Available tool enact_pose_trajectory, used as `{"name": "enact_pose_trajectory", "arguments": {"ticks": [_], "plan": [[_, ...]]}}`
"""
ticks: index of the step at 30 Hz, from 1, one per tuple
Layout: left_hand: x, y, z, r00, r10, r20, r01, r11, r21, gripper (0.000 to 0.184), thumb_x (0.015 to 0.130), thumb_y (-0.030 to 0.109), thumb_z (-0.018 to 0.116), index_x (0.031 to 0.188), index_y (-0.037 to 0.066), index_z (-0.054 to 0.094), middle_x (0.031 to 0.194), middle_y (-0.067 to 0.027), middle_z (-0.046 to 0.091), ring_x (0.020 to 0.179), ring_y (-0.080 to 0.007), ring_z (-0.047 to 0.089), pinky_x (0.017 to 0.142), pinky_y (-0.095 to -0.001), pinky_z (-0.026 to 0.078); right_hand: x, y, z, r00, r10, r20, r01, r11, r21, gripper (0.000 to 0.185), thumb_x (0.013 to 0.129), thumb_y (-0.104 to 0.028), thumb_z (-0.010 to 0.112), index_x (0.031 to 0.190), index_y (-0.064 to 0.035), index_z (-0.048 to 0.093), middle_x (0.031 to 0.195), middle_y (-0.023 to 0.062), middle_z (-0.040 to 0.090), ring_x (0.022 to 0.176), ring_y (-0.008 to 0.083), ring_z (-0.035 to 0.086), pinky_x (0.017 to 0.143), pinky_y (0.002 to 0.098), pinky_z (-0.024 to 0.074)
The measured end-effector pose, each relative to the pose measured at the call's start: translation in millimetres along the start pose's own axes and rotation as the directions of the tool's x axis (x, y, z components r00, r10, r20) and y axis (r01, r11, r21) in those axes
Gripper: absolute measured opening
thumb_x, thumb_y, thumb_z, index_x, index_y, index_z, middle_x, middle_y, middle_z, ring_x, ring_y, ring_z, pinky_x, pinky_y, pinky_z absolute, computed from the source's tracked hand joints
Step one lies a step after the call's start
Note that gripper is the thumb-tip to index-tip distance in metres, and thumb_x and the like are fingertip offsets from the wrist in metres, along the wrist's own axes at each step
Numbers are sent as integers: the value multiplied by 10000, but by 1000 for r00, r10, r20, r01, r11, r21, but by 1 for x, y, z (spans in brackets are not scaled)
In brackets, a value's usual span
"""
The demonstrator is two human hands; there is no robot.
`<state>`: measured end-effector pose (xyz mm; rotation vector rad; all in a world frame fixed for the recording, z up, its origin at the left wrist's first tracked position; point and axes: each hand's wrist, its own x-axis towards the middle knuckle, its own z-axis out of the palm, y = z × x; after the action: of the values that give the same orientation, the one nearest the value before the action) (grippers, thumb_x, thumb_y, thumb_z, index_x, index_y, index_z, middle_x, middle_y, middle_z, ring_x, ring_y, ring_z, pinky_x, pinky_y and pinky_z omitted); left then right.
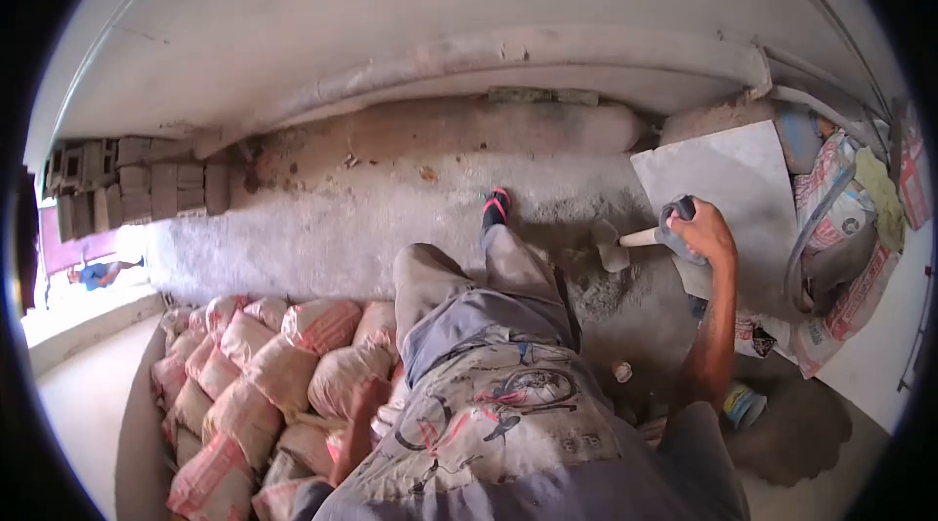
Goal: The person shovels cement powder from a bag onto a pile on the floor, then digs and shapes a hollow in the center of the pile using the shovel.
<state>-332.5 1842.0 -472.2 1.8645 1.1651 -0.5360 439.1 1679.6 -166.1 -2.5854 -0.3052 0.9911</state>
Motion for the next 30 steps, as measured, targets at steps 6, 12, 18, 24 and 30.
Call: {"name": "enact_pose_trajectory", "arguments": {"ticks": [6, 12, 18, 24, 30], "plan": [[45, 42, -62, 828, -334, 450, 549, 325, -770, 258, 890, 269, 530, 1065, 80, 537, 848, -96, 620, 726, -230, 615, 615, -380, 501, -18, -21, 44, 993, 24, -114, -29, 998, -47, 183, 767, -182, 661, 876, -51, 595, 575, 14, 521, 391, 94, 444, 385, 283, 377], [151, -63, -279, 933, -327, 148, 339, 669, -661, 260, 887, 247, 537, 1060, 53, 522, 782, -92, 607, 663, -205, 613, 535, -342, 480, -80, -1, 108, 945, -42, -323, -40, 969, -242, 333, 764, -261, 664, 948, 10, 608, 777, 167, 644, 738, 273, 631, 708, 369, 485], [255, -78, -461, 951, -281, -131, 222, 913, -342, 264, 884, 224, 545, 1055, 26, 508, 716, -88, 595, 600, -180, 610, 454, -305, 460, -143, 51, 162, 900, 5, -435, -82, 984, -159, 438, 727, -300, 673, 1012, 26, 605, 895, 260, 633, 854, 412, 617, 770, 415, 480], [241, -151, -408, 954, -115, 279, 286, 637, -716, 250, 883, 252, 544, 1098, 129, 511, 790, -88, 616, 631, -235, 615, 474, -325, 469, -111, 6, 148, 881, -40, -471, -143, 927, -346, 434, 726, -269, 675, 1037, 25, 602, 940, 253, 629, 917, 406, 602, 792, 430, 477], [141, -132, -324, 964, -152, 220, 206, 947, -247, 256, 858, 226, 562, 1079, 102, 526, 833, -75, 629, 701, -230, 625, 535, -337, 488, -71, -22, 127, 906, -24, -423, -23, 994, -105, 349, 737, -213, 659, 1019, -13, 612, 901, 202, 649, 843, 344, 633, 760, 374, 479]]}}
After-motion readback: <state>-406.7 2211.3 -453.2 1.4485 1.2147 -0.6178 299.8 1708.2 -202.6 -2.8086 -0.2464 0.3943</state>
